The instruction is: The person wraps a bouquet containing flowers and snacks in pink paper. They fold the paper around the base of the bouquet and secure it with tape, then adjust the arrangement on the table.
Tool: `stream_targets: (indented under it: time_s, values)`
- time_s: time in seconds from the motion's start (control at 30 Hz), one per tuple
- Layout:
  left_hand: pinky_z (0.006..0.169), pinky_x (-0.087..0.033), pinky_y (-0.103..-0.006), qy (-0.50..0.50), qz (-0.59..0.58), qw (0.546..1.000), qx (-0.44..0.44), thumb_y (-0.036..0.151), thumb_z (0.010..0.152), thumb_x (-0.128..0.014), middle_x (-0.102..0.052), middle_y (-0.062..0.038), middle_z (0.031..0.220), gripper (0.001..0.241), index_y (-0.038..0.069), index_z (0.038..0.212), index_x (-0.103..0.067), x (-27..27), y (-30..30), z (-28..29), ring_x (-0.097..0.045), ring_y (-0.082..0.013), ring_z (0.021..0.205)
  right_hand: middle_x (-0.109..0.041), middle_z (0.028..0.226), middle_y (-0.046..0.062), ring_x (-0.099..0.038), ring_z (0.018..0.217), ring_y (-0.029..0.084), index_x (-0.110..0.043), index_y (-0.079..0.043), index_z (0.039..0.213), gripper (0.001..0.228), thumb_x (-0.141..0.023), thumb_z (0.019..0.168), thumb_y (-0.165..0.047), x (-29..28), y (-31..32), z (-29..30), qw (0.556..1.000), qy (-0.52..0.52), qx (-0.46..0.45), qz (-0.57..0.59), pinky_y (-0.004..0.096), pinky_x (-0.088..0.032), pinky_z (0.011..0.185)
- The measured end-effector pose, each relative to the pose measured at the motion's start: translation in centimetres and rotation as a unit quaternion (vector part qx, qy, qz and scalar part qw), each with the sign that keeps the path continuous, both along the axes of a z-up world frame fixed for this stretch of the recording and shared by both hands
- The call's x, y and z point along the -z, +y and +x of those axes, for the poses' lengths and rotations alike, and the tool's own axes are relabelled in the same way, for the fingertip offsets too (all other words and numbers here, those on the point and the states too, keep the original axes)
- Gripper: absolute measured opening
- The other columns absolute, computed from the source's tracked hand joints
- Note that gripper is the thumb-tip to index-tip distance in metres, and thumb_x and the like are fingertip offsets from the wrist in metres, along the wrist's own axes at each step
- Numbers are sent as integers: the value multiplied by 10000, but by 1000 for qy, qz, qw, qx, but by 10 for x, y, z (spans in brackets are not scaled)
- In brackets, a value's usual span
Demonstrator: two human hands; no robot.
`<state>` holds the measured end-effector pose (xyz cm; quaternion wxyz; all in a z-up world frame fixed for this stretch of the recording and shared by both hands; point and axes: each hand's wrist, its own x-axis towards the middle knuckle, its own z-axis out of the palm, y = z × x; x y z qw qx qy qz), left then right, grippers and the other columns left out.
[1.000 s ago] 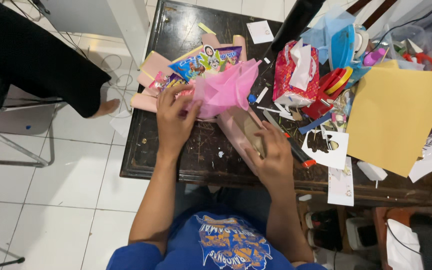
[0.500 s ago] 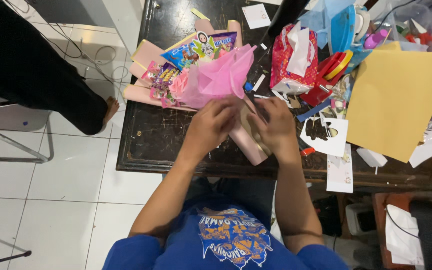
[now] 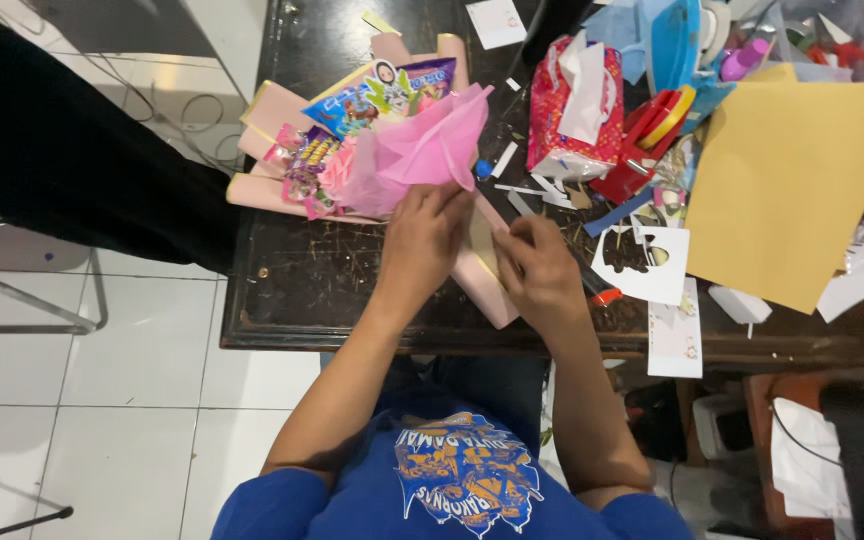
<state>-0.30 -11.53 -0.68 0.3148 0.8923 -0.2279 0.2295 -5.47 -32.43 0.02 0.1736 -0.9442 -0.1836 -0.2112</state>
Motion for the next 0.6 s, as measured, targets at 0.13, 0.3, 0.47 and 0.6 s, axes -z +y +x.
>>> stream_targets:
  time_s: [0.13, 0.3, 0.47, 0.6]
  values:
    - [909, -569, -430, 14, 8, 1000, -2, 229, 1021, -722, -742, -41, 1283, 258, 193, 1270, -780, -4, -1, 6, -670, -292, 1153, -700, 1154, 98, -689, 1052, 291, -841, -86, 1234, 232, -764, 1016, -107, -14, -18, -37, 995, 20, -28, 94, 386, -591, 925]
    - [868, -647, -504, 1, 16, 1000, -8, 65, 962, -806, -669, -158, 1481, 520, 76, 1467, -682, -55, 0, 19, -691, -421, 1179, -744, 1188, 122, -717, 1111, 308, -844, -48, 1197, 216, -804, 987, -75, -29, -22, -55, 986, 77, -2, 146, 414, -606, 918]
    - [1097, -536, -549, 4, 94, 994, -56, 125, 977, -842, -558, -148, 1597, 669, 91, 1575, -545, -58, 1, 65, -522, -368, 1412, -713, 1192, 101, -680, 1147, 274, -832, -27, 1167, 168, -750, 1037, -93, -38, -20, -51, 979, 125, -10, 158, 416, -550, 947]
    - [945, -696, -447, 23, -11, 1000, -4, -153, 888, -805, -607, -280, 1541, 809, 34, 1609, -487, -64, -3, 90, -762, -359, 1188, -724, 1146, 72, -706, 1104, 254, -838, -22, 1058, 102, -763, 1014, -77, -33, -21, -44, 982, 101, -8, 162, 390, -563, 870]
